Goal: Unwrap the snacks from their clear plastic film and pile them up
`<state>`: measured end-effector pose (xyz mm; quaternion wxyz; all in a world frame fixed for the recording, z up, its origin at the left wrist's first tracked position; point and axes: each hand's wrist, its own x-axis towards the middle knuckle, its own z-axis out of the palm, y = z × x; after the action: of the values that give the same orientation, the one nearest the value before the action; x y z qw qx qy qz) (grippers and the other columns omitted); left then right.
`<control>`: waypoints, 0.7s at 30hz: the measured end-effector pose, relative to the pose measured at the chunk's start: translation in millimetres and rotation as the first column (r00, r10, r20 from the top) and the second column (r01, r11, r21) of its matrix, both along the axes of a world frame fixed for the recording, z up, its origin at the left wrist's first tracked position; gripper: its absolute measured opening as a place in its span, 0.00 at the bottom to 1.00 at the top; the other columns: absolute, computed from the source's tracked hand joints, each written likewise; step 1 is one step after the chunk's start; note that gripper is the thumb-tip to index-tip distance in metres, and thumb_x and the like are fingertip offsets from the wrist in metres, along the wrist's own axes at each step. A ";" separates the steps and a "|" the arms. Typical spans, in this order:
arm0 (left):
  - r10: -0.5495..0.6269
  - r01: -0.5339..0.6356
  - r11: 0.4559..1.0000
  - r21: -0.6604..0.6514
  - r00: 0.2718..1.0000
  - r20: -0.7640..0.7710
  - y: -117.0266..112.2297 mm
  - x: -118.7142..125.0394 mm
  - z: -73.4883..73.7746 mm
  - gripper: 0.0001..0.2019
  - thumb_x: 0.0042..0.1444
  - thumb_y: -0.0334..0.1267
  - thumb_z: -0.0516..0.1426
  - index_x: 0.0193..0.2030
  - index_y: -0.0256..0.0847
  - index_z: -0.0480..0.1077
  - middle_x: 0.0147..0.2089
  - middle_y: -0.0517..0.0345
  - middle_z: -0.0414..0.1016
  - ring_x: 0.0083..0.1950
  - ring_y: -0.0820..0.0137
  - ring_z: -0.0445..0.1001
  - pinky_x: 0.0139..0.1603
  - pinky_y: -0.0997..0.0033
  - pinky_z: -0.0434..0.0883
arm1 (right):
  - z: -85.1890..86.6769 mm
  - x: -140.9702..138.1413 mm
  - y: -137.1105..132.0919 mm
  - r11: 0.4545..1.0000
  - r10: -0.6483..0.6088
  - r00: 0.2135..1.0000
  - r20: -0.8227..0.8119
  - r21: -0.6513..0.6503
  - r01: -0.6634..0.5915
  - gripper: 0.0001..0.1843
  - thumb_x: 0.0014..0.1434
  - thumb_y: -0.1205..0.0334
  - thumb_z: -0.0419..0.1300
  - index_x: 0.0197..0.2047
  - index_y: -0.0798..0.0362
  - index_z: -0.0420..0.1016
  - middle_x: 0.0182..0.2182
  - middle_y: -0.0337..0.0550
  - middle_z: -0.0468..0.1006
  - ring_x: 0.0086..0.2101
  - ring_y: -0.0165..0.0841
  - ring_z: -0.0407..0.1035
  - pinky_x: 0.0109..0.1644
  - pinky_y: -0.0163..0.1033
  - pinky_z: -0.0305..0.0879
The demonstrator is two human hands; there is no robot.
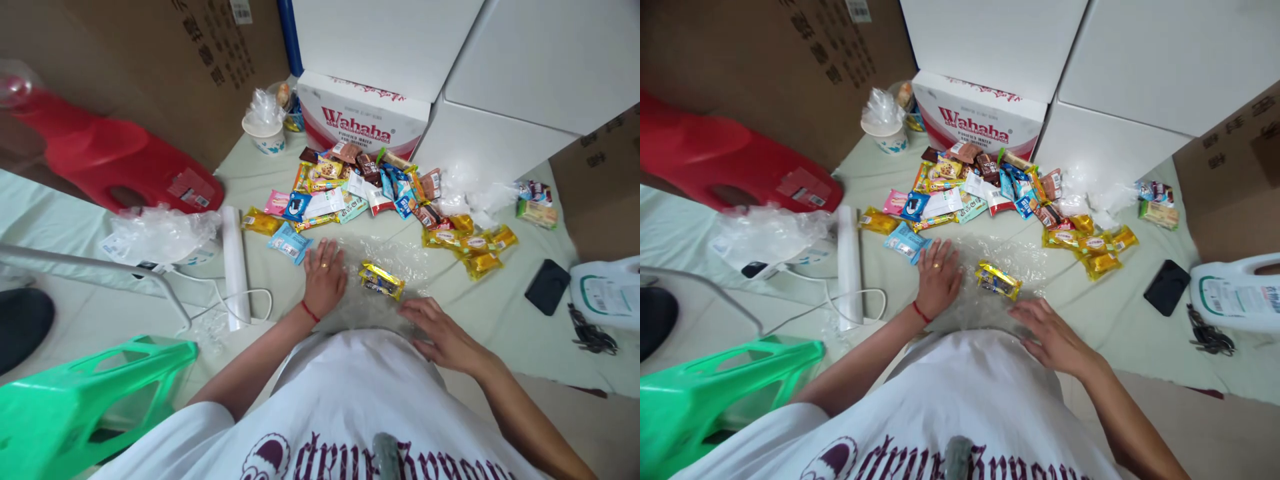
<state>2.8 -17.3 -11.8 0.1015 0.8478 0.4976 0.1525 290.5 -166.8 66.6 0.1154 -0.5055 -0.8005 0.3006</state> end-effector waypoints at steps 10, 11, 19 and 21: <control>-0.719 0.714 0.678 -0.176 0.694 0.045 -9.2 -49.8 5.1 0.33 0.64 0.48 0.55 0.75 0.48 0.60 0.75 0.45 0.64 0.72 0.56 0.66 0.76 0.44 0.50 | -53.3 9.4 -26.1 0.974 -0.151 0.988 -0.034 0.168 0.154 0.15 0.71 0.62 0.55 0.55 0.43 0.80 0.51 0.50 0.81 0.54 0.45 0.72 0.59 0.57 0.71; -0.705 0.698 0.694 -0.177 0.709 0.033 -6.9 -50.0 5.8 0.35 0.64 0.53 0.56 0.75 0.47 0.59 0.74 0.43 0.65 0.70 0.54 0.67 0.74 0.44 0.53 | -50.2 11.7 -19.7 0.974 -0.142 0.987 -0.072 0.166 0.152 0.14 0.72 0.61 0.54 0.53 0.43 0.81 0.49 0.50 0.82 0.51 0.44 0.73 0.57 0.55 0.72; -0.560 0.566 0.804 -0.182 0.824 0.088 30.2 -41.0 0.6 0.18 0.70 0.50 0.52 0.56 0.47 0.78 0.68 0.48 0.74 0.60 0.56 0.75 0.56 0.52 0.62 | -9.8 39.9 57.3 0.972 -0.234 0.946 -0.223 -0.080 0.221 0.17 0.71 0.49 0.56 0.46 0.49 0.82 0.38 0.45 0.83 0.37 0.36 0.75 0.43 0.40 0.69; -0.483 0.516 0.828 -0.220 0.855 0.190 39.0 -38.3 -2.2 0.17 0.71 0.45 0.49 0.48 0.45 0.79 0.66 0.50 0.76 0.60 0.59 0.77 0.56 0.55 0.64 | -13.5 45.3 78.2 0.945 -0.306 0.923 -0.234 -0.192 0.265 0.20 0.68 0.44 0.58 0.43 0.51 0.82 0.36 0.44 0.82 0.34 0.35 0.73 0.39 0.38 0.67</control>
<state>-35.4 21.7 -14.0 0.2805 0.9160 0.2663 0.1066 335.8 -88.5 53.2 0.2221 -0.5805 -0.6696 0.4065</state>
